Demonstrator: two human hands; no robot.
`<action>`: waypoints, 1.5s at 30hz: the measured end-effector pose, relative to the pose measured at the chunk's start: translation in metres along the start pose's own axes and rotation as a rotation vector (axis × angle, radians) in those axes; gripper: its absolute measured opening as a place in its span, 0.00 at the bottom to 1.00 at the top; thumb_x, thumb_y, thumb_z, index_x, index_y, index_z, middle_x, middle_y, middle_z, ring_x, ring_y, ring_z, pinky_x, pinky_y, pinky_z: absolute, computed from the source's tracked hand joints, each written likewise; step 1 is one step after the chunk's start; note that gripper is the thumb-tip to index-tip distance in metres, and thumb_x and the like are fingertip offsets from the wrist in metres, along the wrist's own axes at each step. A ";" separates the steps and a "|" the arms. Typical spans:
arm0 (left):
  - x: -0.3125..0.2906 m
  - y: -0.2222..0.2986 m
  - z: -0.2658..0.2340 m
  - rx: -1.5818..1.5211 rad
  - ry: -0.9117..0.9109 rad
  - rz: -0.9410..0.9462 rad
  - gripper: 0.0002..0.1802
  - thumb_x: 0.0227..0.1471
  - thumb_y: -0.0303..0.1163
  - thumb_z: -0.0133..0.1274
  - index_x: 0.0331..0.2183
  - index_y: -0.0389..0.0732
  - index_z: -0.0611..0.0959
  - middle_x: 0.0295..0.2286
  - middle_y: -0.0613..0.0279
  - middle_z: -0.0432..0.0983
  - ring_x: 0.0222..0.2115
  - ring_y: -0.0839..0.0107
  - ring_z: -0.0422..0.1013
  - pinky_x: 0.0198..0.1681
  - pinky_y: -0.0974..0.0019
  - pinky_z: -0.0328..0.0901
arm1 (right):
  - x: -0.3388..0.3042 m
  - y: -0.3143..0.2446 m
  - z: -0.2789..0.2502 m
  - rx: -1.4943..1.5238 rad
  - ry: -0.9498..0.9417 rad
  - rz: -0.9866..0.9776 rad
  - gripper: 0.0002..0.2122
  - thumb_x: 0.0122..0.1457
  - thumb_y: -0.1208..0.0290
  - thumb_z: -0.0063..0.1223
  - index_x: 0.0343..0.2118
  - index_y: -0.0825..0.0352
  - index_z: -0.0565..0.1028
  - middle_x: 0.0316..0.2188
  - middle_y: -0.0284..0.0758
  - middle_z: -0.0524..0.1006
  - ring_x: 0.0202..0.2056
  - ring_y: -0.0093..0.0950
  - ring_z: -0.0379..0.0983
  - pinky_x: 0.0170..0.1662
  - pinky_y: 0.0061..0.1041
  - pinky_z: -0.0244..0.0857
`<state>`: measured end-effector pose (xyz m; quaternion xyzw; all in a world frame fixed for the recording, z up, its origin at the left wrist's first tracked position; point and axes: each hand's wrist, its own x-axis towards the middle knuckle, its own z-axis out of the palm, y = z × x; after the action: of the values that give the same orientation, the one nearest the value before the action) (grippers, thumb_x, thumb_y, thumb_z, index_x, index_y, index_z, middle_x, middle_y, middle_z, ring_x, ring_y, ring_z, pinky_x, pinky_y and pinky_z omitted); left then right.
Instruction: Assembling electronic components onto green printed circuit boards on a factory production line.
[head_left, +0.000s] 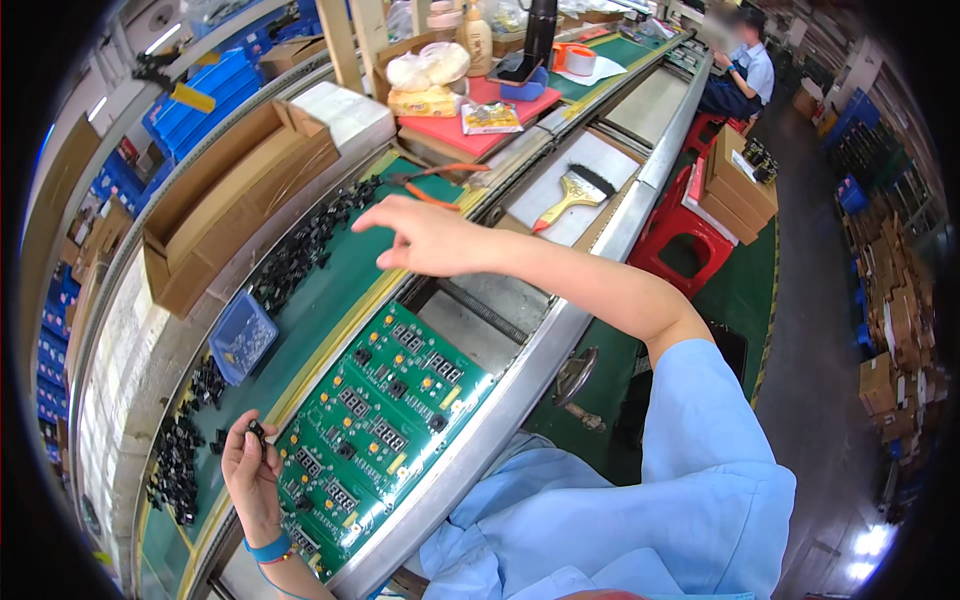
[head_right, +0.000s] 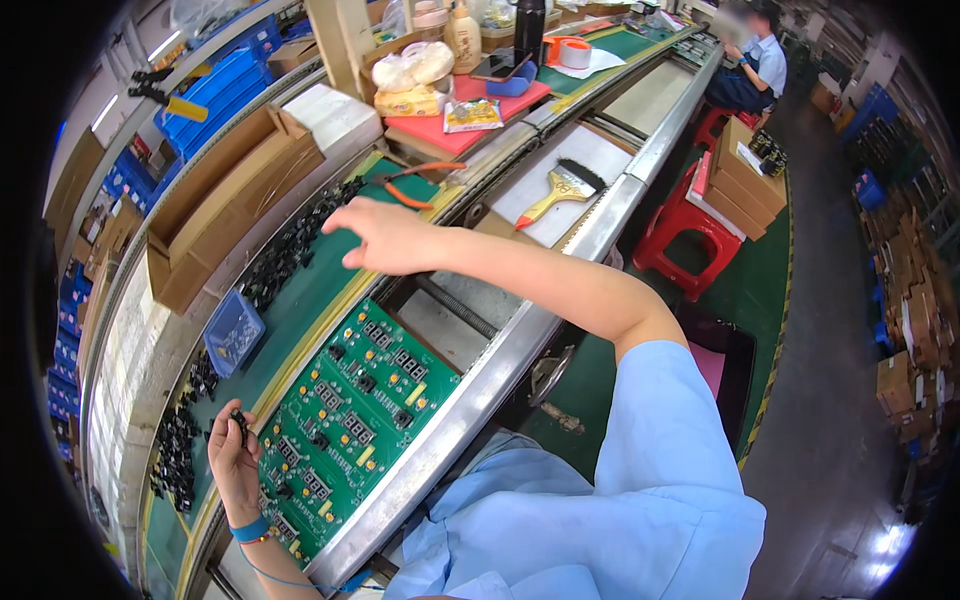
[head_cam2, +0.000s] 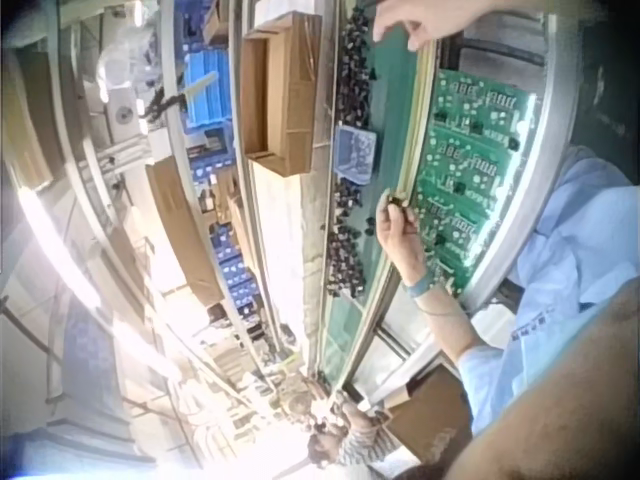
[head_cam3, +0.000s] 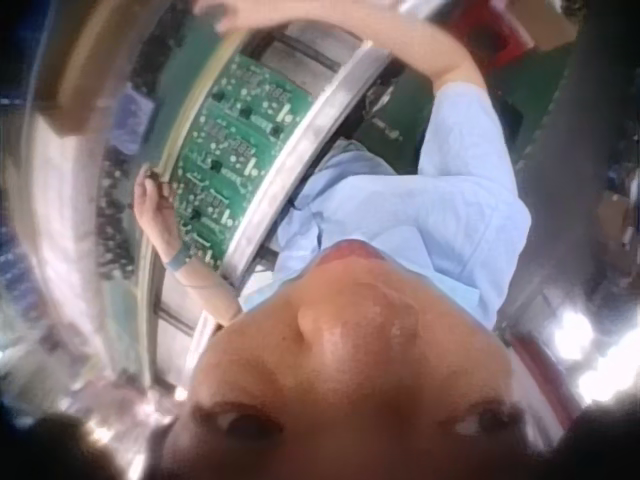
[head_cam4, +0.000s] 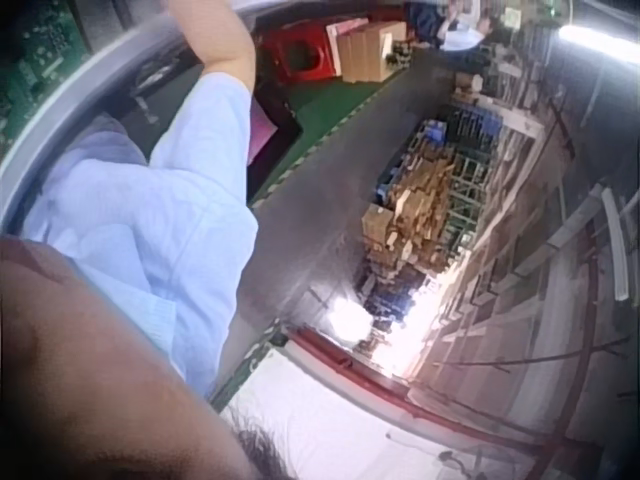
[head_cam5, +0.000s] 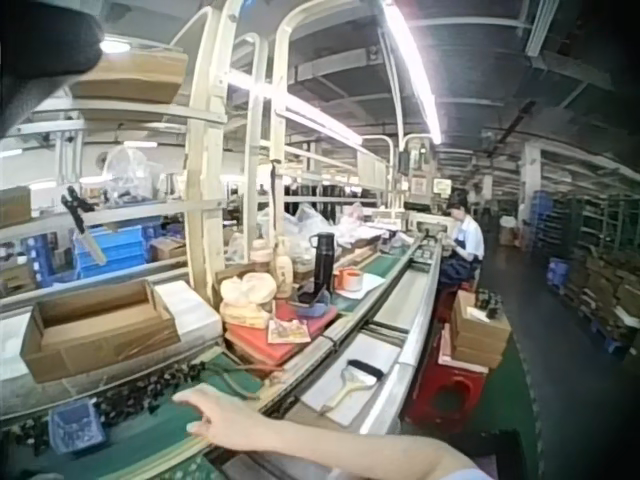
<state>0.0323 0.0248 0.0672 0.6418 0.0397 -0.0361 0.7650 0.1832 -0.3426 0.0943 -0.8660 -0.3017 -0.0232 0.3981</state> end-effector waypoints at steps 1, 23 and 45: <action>-0.006 0.000 -0.005 0.004 0.010 0.022 0.21 0.59 0.34 0.49 0.51 0.34 0.70 0.35 0.60 0.73 0.21 0.82 0.61 0.22 0.79 0.57 | 0.002 -0.008 0.019 -0.042 -0.012 -0.064 0.20 0.53 0.73 0.57 0.50 0.63 0.69 0.47 0.38 0.67 0.35 0.30 0.74 0.41 0.29 0.69; -0.060 0.005 -0.083 0.207 0.120 0.047 0.20 0.56 0.32 0.51 0.48 0.34 0.74 0.39 0.63 0.78 0.25 0.86 0.64 0.28 0.81 0.59 | 0.126 0.029 0.130 -0.848 0.119 -0.370 0.19 0.56 0.71 0.51 0.52 0.56 0.69 0.49 0.34 0.71 0.50 0.37 0.68 0.50 0.32 0.64; -0.035 -0.019 -0.047 0.957 0.223 0.172 0.14 0.46 0.24 0.58 0.39 0.41 0.82 0.29 0.70 0.72 0.25 0.80 0.61 0.28 0.76 0.57 | 0.074 0.027 0.070 0.704 -0.102 0.209 0.18 0.64 0.68 0.45 0.55 0.68 0.68 0.50 0.35 0.74 0.39 0.14 0.70 0.40 0.11 0.63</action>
<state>-0.0050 0.0684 0.0444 0.9217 0.0471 0.0820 0.3761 0.2444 -0.2690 0.0494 -0.7021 -0.2206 0.1660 0.6563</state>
